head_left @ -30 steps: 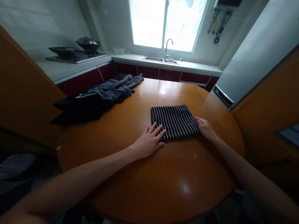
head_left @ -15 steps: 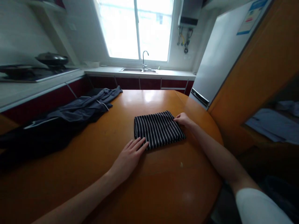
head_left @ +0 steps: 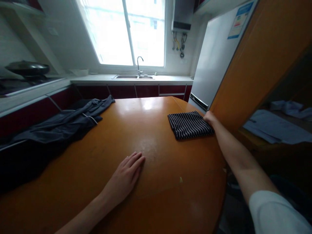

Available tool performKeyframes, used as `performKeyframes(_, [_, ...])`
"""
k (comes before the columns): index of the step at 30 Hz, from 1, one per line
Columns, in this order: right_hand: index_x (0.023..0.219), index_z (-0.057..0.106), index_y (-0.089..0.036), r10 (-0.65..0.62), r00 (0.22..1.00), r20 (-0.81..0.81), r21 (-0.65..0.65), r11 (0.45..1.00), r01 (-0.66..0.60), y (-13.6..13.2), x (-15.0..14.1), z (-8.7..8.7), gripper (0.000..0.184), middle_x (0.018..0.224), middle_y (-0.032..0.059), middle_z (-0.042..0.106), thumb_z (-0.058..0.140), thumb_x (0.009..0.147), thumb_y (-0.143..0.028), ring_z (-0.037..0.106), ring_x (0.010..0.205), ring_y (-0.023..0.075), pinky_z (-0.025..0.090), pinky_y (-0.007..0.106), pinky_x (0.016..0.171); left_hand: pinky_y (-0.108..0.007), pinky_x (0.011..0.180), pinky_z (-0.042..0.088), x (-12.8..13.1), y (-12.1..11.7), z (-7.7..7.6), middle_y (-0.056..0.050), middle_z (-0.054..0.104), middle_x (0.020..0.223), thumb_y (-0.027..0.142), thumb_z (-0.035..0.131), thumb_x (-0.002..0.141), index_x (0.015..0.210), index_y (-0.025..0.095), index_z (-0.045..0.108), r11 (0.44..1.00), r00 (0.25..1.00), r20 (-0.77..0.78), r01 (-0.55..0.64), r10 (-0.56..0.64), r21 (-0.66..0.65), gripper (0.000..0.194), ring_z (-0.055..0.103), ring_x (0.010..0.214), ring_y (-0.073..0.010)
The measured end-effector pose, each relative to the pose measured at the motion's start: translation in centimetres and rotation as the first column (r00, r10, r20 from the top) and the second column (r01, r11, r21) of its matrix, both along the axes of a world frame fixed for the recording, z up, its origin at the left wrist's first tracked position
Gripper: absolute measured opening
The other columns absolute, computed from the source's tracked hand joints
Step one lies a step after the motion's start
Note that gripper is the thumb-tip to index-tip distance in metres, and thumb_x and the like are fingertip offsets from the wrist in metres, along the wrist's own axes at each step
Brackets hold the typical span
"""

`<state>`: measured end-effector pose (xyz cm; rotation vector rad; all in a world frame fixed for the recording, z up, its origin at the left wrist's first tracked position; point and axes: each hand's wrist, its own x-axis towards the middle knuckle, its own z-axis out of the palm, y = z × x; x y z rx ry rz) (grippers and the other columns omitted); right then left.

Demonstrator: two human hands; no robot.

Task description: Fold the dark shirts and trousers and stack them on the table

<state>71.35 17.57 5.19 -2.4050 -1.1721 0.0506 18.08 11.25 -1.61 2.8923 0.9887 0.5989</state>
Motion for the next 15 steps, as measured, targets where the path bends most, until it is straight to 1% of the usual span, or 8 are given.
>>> performKeyframes(1, [0.119, 0.068, -0.001, -0.027, 0.999, 0.031, -0.022, 0.999, 0.028, 0.3, 0.2, -0.1, 0.051, 0.113, 0.0283, 0.067, 0.07, 0.088, -0.042, 0.063, 0.113, 0.0342, 0.05, 0.043, 0.096, -0.052, 0.116, 0.042, 0.0, 0.0, 0.0, -0.009, 0.055, 0.149, 0.034, 0.038, 0.104, 0.14, 0.022, 0.06, 1.0, 1.0, -0.001, 0.001, -0.001, 0.001, 0.043, 0.051, 0.138, -0.028])
performKeyframes(3, [0.132, 0.062, -0.004, -0.046, 0.997, 0.055, -0.063, 0.997, 0.049, 1.1, 0.1, -0.7, 0.053, 0.134, 0.0309, 0.057, 0.057, 0.096, -0.043, 0.053, 0.13, 0.0375, 0.041, 0.05, 0.108, -0.052, 0.115, 0.043, 0.0, 0.1, 0.0, -0.009, 0.055, 0.149, 0.035, 0.038, 0.104, 0.14, 0.022, 0.06, 1.0, 1.0, -0.008, 0.005, -0.005, 0.001, 0.044, 0.051, 0.139, -0.0282])
performKeyframes(6, [0.149, 0.047, -0.01, 0.003, 0.998, 0.067, -0.123, 0.992, 0.006, 2.9, -1.1, -1.8, 0.059, 0.156, 0.0268, 0.038, 0.038, 0.103, -0.046, 0.034, 0.146, 0.0373, 0.028, 0.056, 0.117, -0.052, 0.116, 0.043, 0.0, 0.1, 0.0, -0.009, 0.055, 0.149, 0.035, 0.039, 0.104, 0.14, 0.022, 0.06, 1.0, 1.0, -0.007, 0.003, -0.003, 0.007, 0.044, 0.05, 0.139, -0.0279])
performKeyframes(8, [0.155, 0.038, -0.012, 0.057, 0.997, 0.047, -0.171, 0.984, -0.048, 4.1, -2.7, -2.6, 0.064, 0.164, 0.0243, 0.024, 0.034, 0.103, -0.05, 0.021, 0.152, 0.037, 0.017, 0.06, 0.119, -0.052, 0.116, 0.043, 0.0, 0.2, 0.0, -0.008, 0.055, 0.149, 0.035, 0.039, 0.104, 0.139, 0.022, 0.06, 1.0, 1.0, -0.003, 0.004, -0.004, 0.014, 0.043, 0.05, 0.139, -0.0277])
performKeyframes(10, [0.157, 0.034, -0.014, 0.146, 0.989, 0.022, -0.218, 0.966, -0.138, 5.0, -5.1, -3.4, 0.068, 0.167, 0.0218, 0.017, 0.032, 0.103, -0.055, 0.011, 0.155, 0.0359, 0.007, 0.064, 0.12, -0.051, 0.115, 0.043, -0.1, 0.2, 0.0, -0.007, 0.056, 0.149, 0.034, 0.039, 0.104, 0.14, 0.024, 0.06, 1.0, 1.0, -0.003, 0.003, -0.002, 0.019, 0.043, 0.051, 0.139, -0.0273])
performKeyframes(12, [0.159, 0.031, -0.018, 0.273, 0.962, 0.0, -0.25, 0.931, -0.265, 5.3, -8.2, -4.2, 0.071, 0.169, 0.0174, 0.015, 0.027, 0.102, -0.06, 0.007, 0.156, 0.0321, 0.001, 0.063, 0.12, -0.051, 0.115, 0.044, -0.1, 0.2, 0.0, -0.007, 0.056, 0.149, 0.034, 0.04, 0.104, 0.14, 0.025, 0.06, 1.0, 1.0, -0.011, 0.003, -0.003, 0.021, 0.043, 0.051, 0.139, -0.027])
performKeyframes(14, [0.16, 0.028, -0.023, 0.398, 0.917, -0.017, -0.257, 0.885, -0.388, 4.6, -11.8, -4.9, 0.074, 0.169, 0.0132, 0.016, 0.021, 0.101, -0.066, 0.009, 0.156, 0.0277, 0.003, 0.057, 0.122, -0.05, 0.116, 0.043, -0.2, 0.2, 0.0, -0.006, 0.055, 0.15, 0.034, 0.04, 0.104, 0.142, 0.025, 0.058, 1.0, 1.0, -0.021, 0.007, -0.007, 0.022, 0.043, 0.05, 0.14, -0.0268])
performKeyframes(15, [0.161, 0.026, -0.02, 0.469, 0.883, -0.022, -0.244, 0.854, -0.459, 3.9, -13.5, -5.2, 0.078, 0.169, 0.0156, 0.016, 0.019, 0.1, -0.068, 0.01, 0.156, 0.0288, 0.005, 0.057, 0.122, -0.05, 0.116, 0.043, -0.2, 0.2, -0.1, -0.006, 0.054, 0.15, 0.034, 0.04, 0.104, 0.142, 0.025, 0.058, 1.0, 1.0, -0.024, 0.011, -0.011, 0.022, 0.043, 0.049, 0.14, -0.0267])
